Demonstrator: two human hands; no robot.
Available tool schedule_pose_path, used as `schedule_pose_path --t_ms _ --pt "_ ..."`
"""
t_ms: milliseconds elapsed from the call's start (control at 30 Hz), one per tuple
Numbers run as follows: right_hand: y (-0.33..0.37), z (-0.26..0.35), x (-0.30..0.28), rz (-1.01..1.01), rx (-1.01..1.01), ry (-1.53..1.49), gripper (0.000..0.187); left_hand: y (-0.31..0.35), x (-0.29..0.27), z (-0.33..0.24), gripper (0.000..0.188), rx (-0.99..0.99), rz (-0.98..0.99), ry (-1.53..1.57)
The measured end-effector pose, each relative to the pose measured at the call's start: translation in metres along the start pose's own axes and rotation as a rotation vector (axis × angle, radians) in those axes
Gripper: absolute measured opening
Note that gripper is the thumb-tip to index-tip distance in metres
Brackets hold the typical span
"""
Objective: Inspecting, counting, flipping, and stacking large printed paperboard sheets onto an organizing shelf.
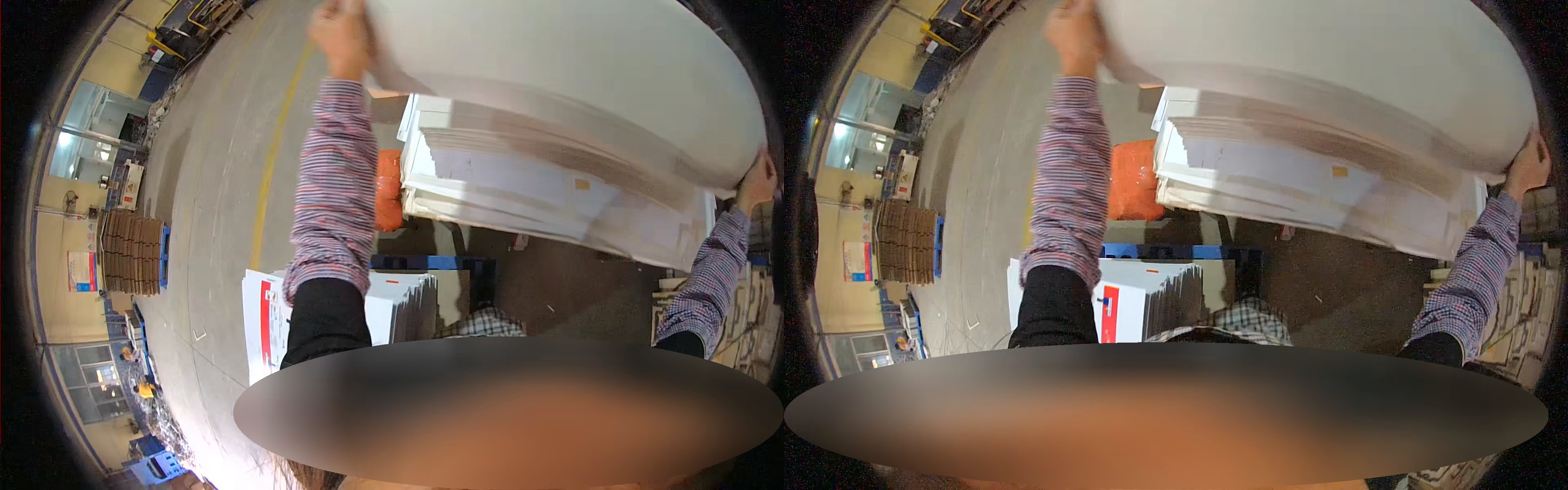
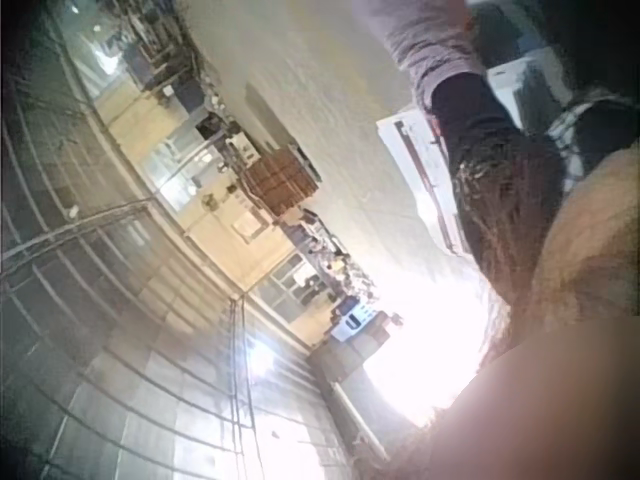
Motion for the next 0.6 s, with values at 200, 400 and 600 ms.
schedule_pose_path --t_ms 200,400,600 --pt "0.118 -0.094 0.14 0.474 0.003 0.24 0.06 0.068 0.092 0.166 0.029 -0.135 0.259 -0.686" --pt "0.126 -0.111 0.122 0.891 -0.048 0.513 0.052 0.114 0.066 0.122 0.025 0.418 0.308 -1.019" --pt "0.173 -0.152 0.073 0.614 0.303 -0.218 0.054 0.172 0.042 0.143 0.026 0.018 -0.074 -0.415"
Point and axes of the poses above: each hand's wrist, its own y-axis away from the middle knuckle, its own x-axis out of the palm, z = x × y, the point moved 5 cm from there along -y, towards the middle knuckle, and after that the axes turned 4 degrees about -y, right-handed, at the moved point
